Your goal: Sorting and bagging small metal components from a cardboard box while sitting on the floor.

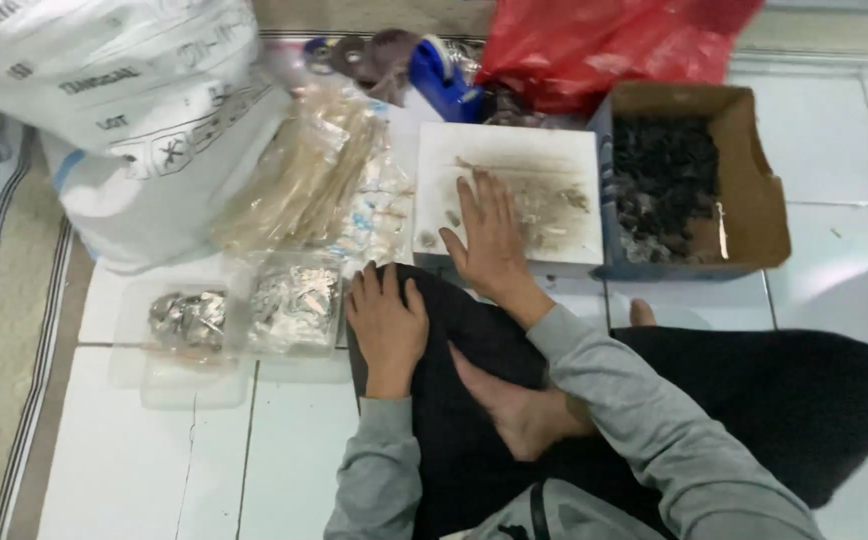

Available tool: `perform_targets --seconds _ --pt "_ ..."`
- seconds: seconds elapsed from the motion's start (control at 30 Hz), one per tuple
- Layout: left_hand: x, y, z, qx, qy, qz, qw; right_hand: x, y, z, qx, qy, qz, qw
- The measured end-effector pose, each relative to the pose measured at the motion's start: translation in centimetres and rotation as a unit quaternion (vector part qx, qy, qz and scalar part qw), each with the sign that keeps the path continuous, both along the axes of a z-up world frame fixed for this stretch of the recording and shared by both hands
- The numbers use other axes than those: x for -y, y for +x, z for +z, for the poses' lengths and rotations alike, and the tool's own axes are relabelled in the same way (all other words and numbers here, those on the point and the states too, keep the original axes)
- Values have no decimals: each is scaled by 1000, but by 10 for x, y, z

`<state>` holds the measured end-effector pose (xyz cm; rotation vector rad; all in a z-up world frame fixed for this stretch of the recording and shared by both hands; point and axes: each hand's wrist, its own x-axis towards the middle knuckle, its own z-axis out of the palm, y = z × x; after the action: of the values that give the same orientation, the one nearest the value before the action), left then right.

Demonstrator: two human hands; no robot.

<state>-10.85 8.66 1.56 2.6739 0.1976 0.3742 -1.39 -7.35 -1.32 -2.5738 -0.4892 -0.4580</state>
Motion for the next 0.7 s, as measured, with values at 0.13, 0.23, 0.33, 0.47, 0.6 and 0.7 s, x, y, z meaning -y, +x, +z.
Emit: perform_targets --seconds 0.13,0.23,0.33,0.47,0.6,0.7 --pt "7 14 -8 -83 -3 -3 997 73 -26 -33 -89 -84 -56 991" --pt "15 11 -24 -113 61 21 991 93 -47 -40 -81 -88 -2 993" --pt "10 19 -44 -98 87 41 991 93 -45 -38 -75 -69 11 995" --pt "25 29 -25 -44 70 -16 996 99 -42 -40 -120 -68 32 990" --pt "61 62 -8 13 41 -141 989 103 -42 -39 -124 -45 46 990" --pt "74 96 -37 60 96 -209 971 103 -43 -33 -135 -47 36 989"
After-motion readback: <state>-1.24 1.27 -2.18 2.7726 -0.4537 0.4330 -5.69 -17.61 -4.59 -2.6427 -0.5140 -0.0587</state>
